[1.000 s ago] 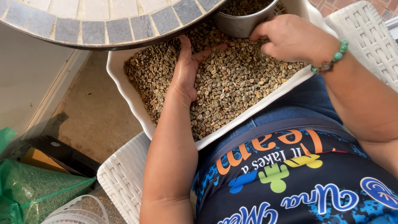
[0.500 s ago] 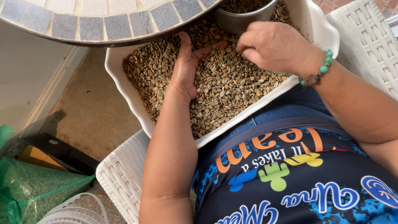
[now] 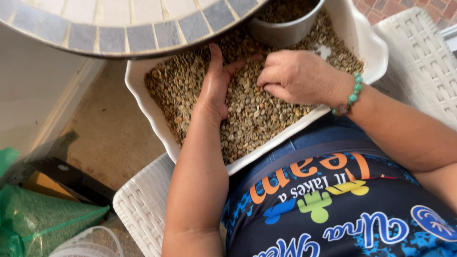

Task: Sorting green coffee beans by hand to remove defects and placing them into a metal cup

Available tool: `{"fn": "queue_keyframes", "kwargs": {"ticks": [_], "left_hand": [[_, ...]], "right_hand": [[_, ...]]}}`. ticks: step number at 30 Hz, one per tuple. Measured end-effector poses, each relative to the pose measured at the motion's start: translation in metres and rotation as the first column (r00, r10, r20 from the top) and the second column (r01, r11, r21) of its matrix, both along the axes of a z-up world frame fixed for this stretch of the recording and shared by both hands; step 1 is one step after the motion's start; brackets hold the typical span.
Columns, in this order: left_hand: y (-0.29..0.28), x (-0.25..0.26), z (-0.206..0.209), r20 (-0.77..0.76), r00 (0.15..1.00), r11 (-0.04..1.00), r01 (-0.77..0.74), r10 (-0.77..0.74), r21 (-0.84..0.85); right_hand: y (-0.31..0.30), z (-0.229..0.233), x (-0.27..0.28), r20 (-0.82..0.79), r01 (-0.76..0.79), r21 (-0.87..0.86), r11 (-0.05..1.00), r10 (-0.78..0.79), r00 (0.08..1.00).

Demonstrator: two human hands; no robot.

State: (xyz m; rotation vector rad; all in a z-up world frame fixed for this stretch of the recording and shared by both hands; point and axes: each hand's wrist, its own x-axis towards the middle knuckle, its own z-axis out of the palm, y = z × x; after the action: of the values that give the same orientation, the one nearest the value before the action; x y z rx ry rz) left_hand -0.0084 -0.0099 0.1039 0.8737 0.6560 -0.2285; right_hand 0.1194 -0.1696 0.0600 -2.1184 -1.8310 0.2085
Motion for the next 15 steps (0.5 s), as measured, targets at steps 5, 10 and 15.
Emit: {"fn": "queue_keyframes", "kwargs": {"ticks": [5, 10, 15], "left_hand": [[0.003, 0.003, 0.02, -0.08, 0.994, 0.995, 0.082, -0.077, 0.051], [-0.002, -0.001, 0.026, -0.074, 0.996, 0.998, 0.054, -0.051, 0.037], [0.001, -0.004, 0.012, -0.032, 0.999, 1.0, 0.019, -0.018, 0.02]], "right_hand": [[0.002, -0.009, -0.001, 0.023, -0.031, 0.077, 0.997, 0.029, 0.999], [0.001, -0.033, 0.002, 0.089, -0.043, 0.103, 0.994, 0.034, 0.995], [0.002, -0.025, 0.003, 0.025, 0.075, 0.11, 0.991, -0.078, 0.997]]}}
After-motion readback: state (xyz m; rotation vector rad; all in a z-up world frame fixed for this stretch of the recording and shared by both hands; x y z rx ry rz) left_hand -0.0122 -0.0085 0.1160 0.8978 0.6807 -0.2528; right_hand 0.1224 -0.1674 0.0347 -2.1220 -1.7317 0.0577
